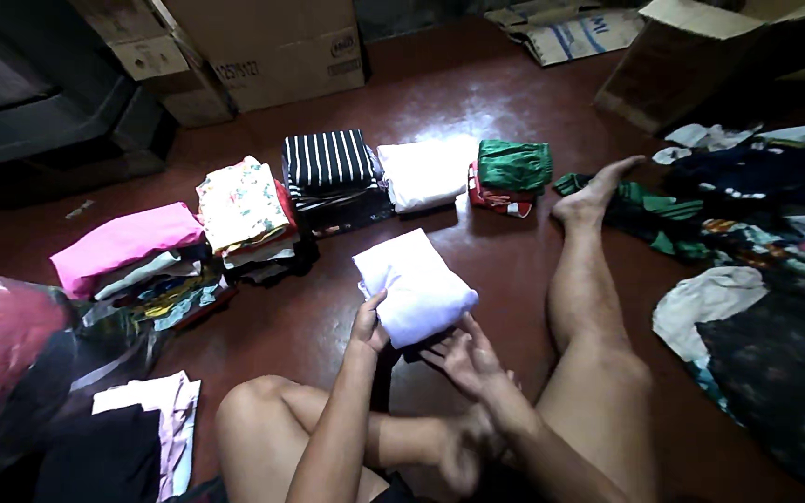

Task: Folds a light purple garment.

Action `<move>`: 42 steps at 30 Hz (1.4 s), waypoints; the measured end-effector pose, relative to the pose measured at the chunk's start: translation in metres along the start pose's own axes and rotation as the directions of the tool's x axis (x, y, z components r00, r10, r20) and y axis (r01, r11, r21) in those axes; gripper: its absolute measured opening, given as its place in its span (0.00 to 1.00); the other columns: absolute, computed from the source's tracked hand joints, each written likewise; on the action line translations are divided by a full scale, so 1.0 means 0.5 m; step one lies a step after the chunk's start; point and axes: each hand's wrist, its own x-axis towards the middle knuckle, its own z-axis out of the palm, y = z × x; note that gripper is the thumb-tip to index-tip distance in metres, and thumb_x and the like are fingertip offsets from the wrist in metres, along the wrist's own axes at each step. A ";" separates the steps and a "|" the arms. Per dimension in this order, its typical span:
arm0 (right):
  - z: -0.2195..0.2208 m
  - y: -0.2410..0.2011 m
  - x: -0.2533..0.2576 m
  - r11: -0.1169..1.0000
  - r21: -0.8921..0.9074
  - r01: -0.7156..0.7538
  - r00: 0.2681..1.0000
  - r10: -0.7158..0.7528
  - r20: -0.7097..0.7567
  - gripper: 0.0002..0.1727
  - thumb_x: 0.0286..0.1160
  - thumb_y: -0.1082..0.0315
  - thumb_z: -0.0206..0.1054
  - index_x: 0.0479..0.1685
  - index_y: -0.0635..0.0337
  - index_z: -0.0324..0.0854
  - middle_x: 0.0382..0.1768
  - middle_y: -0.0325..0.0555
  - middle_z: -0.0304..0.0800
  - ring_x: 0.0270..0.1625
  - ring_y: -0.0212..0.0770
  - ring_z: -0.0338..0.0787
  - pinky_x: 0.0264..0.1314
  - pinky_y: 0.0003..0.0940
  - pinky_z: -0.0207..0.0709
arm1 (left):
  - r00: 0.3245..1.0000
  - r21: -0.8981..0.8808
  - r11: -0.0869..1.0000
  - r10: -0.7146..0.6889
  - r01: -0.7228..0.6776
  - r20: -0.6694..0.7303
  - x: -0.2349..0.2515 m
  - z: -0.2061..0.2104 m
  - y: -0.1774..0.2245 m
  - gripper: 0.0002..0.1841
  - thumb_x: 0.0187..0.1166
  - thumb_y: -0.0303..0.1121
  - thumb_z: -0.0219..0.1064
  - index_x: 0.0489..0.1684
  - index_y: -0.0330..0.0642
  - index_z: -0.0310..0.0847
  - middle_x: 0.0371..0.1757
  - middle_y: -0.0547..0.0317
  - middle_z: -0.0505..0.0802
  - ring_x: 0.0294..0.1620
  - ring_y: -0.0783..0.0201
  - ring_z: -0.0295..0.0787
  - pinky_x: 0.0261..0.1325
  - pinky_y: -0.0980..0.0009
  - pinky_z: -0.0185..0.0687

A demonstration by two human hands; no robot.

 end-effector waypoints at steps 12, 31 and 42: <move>-0.004 0.092 0.047 0.948 0.194 0.253 0.957 -0.217 -0.192 0.18 0.87 0.64 0.55 0.70 0.61 0.73 0.58 0.57 0.88 0.60 0.51 0.90 0.64 0.57 0.85 | 0.944 0.046 0.965 -0.243 0.260 -0.224 0.014 -0.101 -0.080 0.20 0.84 0.36 0.59 0.69 0.35 0.74 0.56 0.38 0.91 0.55 0.46 0.91 0.59 0.46 0.88; 0.453 -0.391 0.272 0.782 0.255 0.569 0.689 -0.622 0.372 0.17 0.90 0.57 0.48 0.62 0.55 0.74 0.54 0.50 0.89 0.59 0.48 0.89 0.65 0.57 0.83 | 0.981 0.507 0.850 -0.051 0.141 -0.186 0.107 -0.171 -0.016 0.23 0.94 0.42 0.49 0.78 0.39 0.73 0.57 0.42 0.95 0.48 0.47 0.97 0.49 0.51 0.93; 0.281 -0.330 0.569 0.910 0.127 0.394 0.918 -0.396 -0.012 0.27 0.87 0.58 0.61 0.81 0.54 0.63 0.70 0.54 0.81 0.71 0.51 0.84 0.71 0.56 0.81 | 0.976 0.421 0.885 -0.143 0.201 -0.165 0.107 -0.182 0.012 0.24 0.96 0.41 0.43 0.75 0.33 0.73 0.54 0.34 0.94 0.49 0.43 0.96 0.49 0.52 0.92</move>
